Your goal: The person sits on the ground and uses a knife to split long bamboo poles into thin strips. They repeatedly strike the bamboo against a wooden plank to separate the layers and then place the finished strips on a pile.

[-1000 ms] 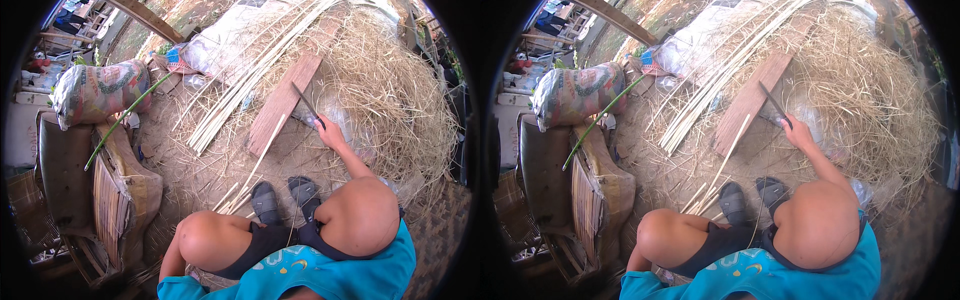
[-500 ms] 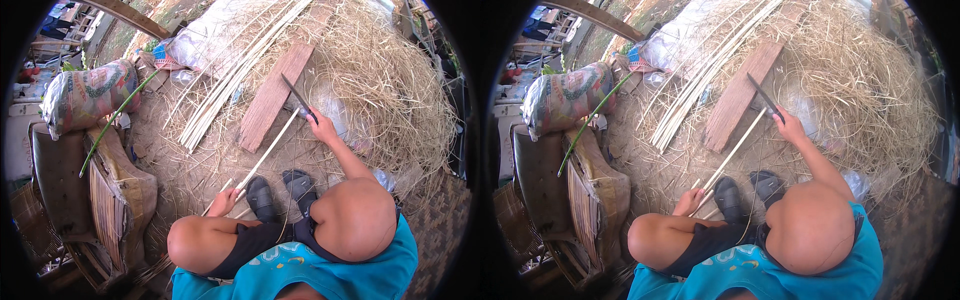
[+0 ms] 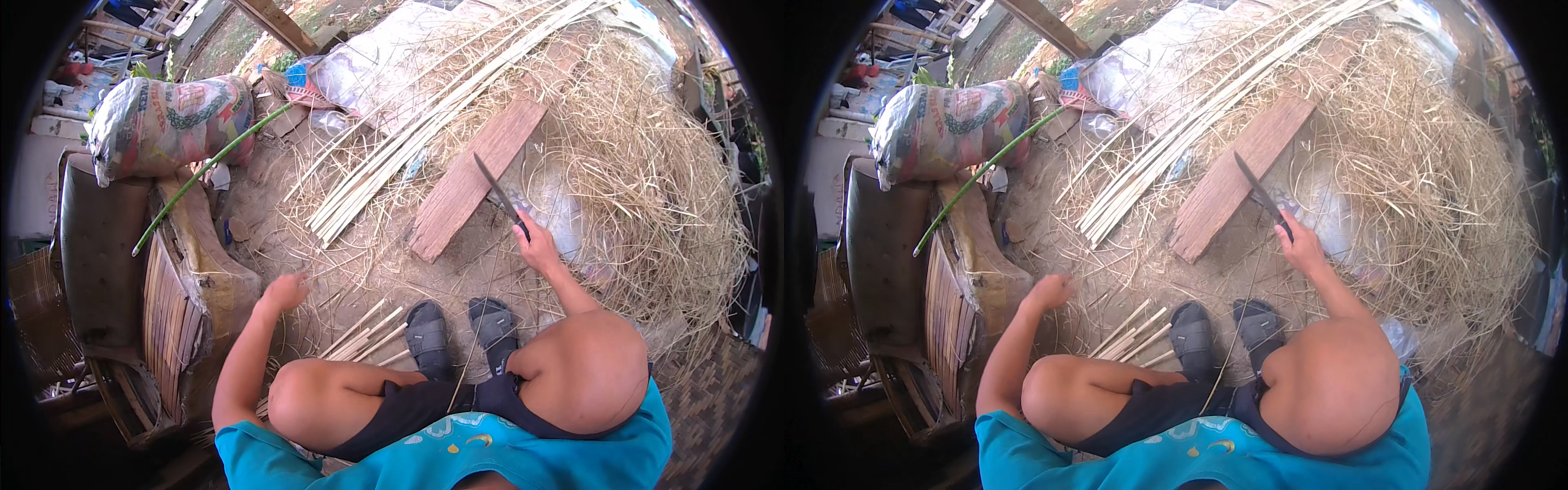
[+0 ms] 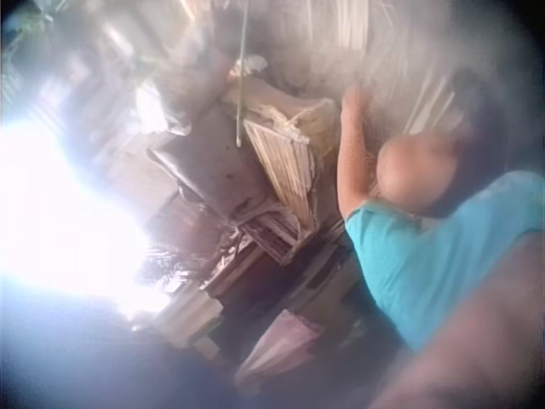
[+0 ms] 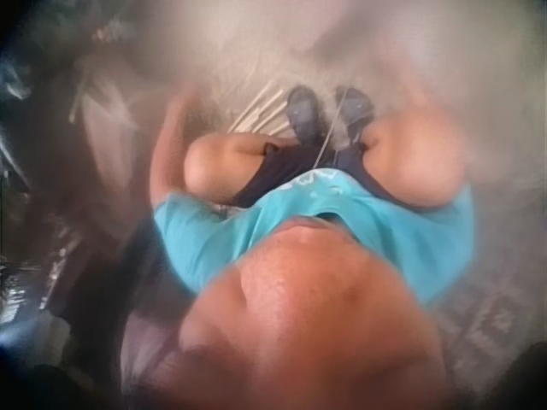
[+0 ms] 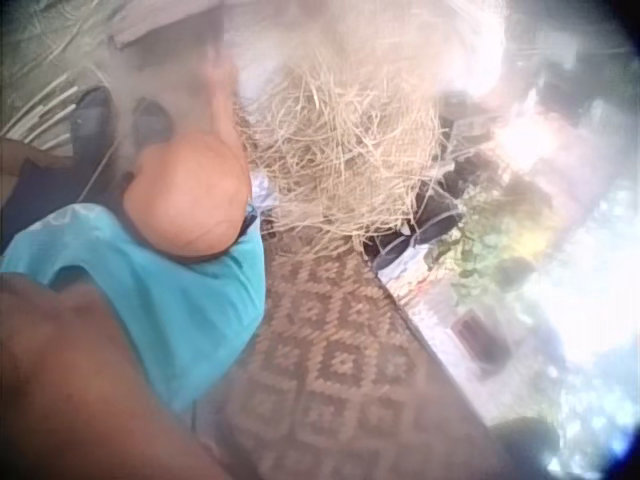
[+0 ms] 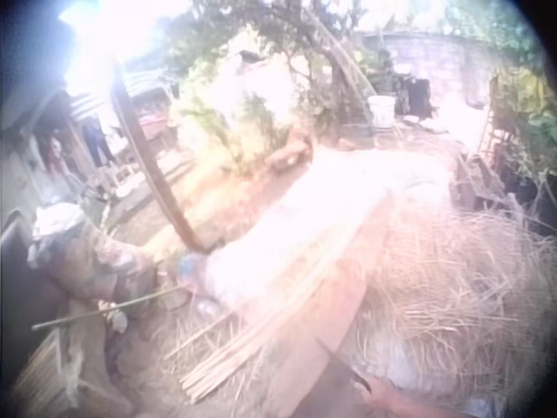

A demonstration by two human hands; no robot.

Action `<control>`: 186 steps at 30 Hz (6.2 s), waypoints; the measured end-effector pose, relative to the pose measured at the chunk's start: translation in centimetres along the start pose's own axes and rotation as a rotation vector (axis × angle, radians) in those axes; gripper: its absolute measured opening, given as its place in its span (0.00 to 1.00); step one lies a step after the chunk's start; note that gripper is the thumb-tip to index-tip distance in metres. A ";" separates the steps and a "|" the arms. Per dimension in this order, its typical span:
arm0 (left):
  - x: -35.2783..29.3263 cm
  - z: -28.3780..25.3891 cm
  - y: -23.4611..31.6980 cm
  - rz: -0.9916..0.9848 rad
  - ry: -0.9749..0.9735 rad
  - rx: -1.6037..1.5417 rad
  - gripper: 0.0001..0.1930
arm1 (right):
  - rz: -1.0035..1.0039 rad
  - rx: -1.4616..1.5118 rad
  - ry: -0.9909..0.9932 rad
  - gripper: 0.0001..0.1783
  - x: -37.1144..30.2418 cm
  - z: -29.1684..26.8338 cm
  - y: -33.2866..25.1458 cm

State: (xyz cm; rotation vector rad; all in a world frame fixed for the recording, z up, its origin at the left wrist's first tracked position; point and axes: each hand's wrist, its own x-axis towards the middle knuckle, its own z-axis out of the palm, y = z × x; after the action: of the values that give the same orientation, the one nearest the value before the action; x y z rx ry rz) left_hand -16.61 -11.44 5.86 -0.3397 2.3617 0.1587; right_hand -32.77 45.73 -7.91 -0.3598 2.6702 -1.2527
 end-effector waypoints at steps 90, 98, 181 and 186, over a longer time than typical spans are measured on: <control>26.0 -6.2 50.4 0.407 0.500 -0.571 0.17 | 0.179 0.302 -0.919 0.14 -1.5 -0.1 -15.5; 25.5 -6.9 49.2 0.433 0.448 -0.597 0.15 | 0.242 0.432 -1.046 0.12 -3.4 2.4 -15.4; 9.5 -20.8 2.9 0.017 0.684 -0.062 0.23 | 0.583 0.953 -0.074 0.12 -7.7 1.7 -5.4; 5.2 -16.9 -1.3 -0.149 0.384 -0.025 0.24 | 0.495 0.696 0.037 0.12 -12.5 4.1 0.7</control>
State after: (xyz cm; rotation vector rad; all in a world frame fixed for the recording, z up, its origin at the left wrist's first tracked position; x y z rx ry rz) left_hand -30.97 -17.24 14.53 -0.6020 2.7002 0.0552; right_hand -19.87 46.75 -10.45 0.3943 1.9635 -1.8592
